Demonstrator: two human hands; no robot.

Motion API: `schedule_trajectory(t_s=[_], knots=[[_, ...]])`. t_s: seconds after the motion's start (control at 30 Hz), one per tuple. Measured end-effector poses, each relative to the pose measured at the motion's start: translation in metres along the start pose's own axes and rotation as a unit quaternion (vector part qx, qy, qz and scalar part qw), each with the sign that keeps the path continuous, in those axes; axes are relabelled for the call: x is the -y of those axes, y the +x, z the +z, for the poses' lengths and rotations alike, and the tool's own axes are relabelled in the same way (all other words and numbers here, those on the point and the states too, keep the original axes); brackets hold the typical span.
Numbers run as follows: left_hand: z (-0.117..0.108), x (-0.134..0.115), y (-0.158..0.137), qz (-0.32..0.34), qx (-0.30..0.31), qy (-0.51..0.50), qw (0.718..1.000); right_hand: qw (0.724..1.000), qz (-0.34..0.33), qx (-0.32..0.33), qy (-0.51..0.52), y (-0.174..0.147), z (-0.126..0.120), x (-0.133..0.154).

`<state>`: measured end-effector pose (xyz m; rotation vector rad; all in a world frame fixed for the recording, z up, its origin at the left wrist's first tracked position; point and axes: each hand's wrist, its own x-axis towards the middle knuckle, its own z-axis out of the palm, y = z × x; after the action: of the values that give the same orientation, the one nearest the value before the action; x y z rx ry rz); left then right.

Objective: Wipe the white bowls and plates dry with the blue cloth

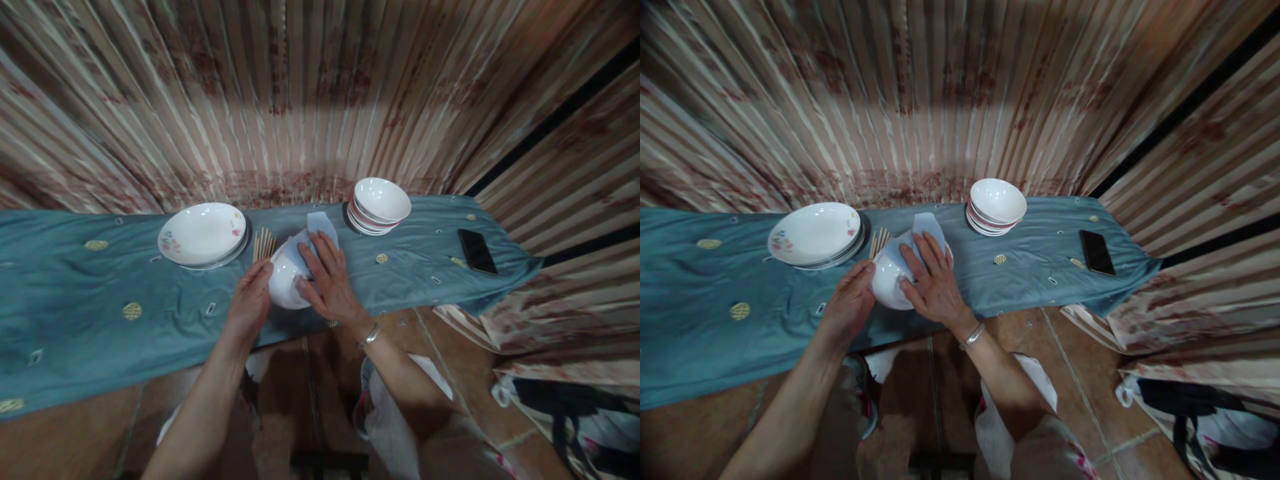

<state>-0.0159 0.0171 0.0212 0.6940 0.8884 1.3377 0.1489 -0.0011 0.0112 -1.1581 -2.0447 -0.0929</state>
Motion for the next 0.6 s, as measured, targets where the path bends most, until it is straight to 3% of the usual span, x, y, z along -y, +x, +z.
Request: schedule_trajectory(t_s=[0.17,0.6], knots=[[0.000,0.006,-0.001,0.033,0.021,0.005,0.999,0.999,-0.026,0.017,-0.027,0.015,0.002,0.015],[0.006,0.003,-0.005,0.024,0.011,-0.009,1.000,0.999,0.029,0.014,-0.010,0.030,-0.004,0.015]])
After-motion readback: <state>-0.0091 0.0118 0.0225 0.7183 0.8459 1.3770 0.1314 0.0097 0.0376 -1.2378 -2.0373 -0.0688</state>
